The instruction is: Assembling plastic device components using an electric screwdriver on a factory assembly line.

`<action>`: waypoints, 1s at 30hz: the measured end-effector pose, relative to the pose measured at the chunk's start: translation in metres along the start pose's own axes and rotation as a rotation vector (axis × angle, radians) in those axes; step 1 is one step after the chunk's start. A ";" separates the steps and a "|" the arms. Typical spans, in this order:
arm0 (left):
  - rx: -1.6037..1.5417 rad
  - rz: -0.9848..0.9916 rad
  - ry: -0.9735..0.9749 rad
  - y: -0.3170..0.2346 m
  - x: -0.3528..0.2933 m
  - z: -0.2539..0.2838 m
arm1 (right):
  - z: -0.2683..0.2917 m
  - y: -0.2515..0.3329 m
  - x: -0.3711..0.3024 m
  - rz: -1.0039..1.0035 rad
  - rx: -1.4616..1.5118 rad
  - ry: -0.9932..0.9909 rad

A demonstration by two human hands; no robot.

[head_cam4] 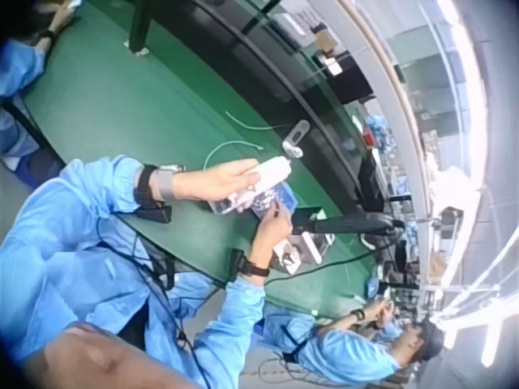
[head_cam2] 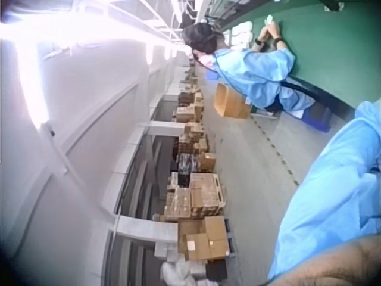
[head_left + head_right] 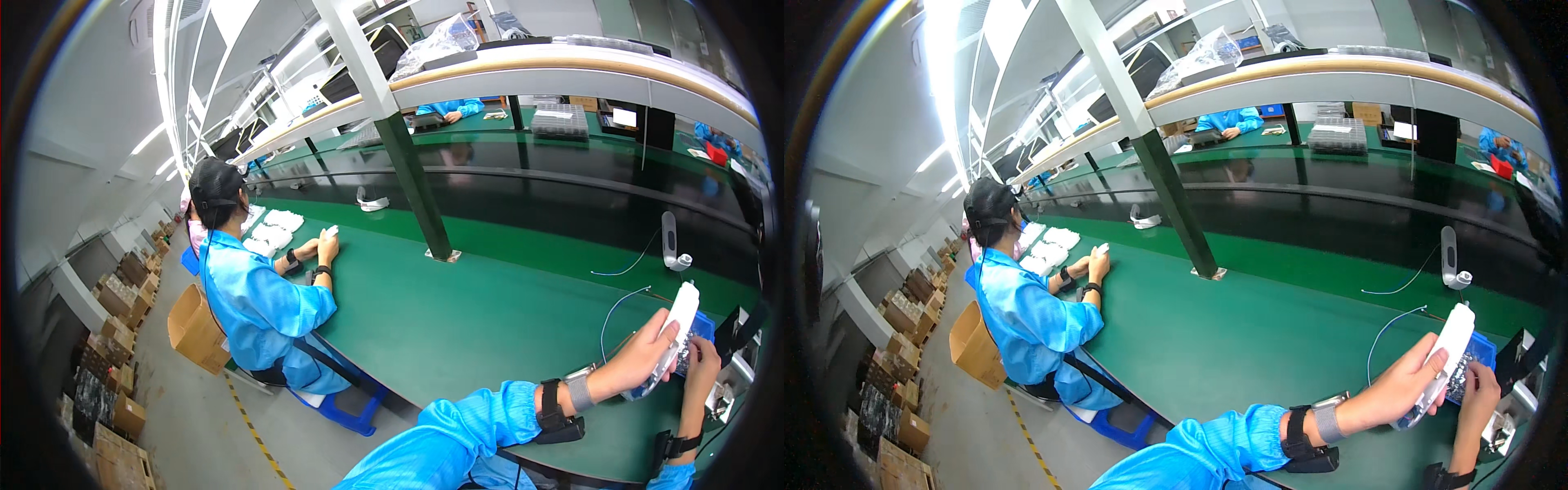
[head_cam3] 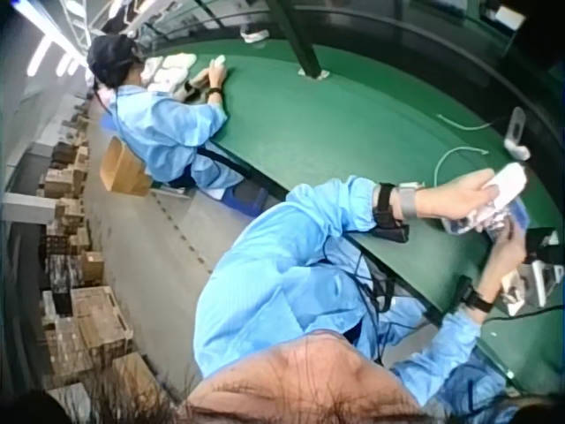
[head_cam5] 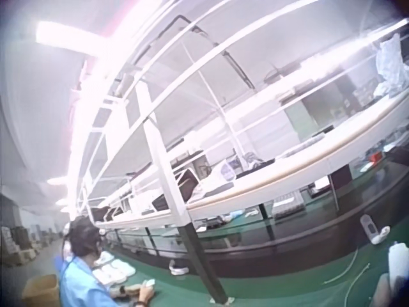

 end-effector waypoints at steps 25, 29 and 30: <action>-0.108 0.092 0.143 0.015 -0.008 -0.019 | 0.051 0.132 -0.015 0.295 0.387 -0.111; -0.122 0.063 0.099 0.017 -0.010 -0.027 | 0.053 0.131 -0.025 0.314 0.333 -0.158; -0.092 0.046 0.071 0.016 -0.010 -0.027 | 0.056 0.134 -0.027 0.340 0.259 -0.201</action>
Point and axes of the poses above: each hand's wrist, its own x-axis towards the middle knuckle, its own z-axis out of the back of the hand, y = z × x, the point moved 5 cm from there along x, towards the middle knuckle, and after that the axes turned 8 degrees about y, right-handed, at the moved point
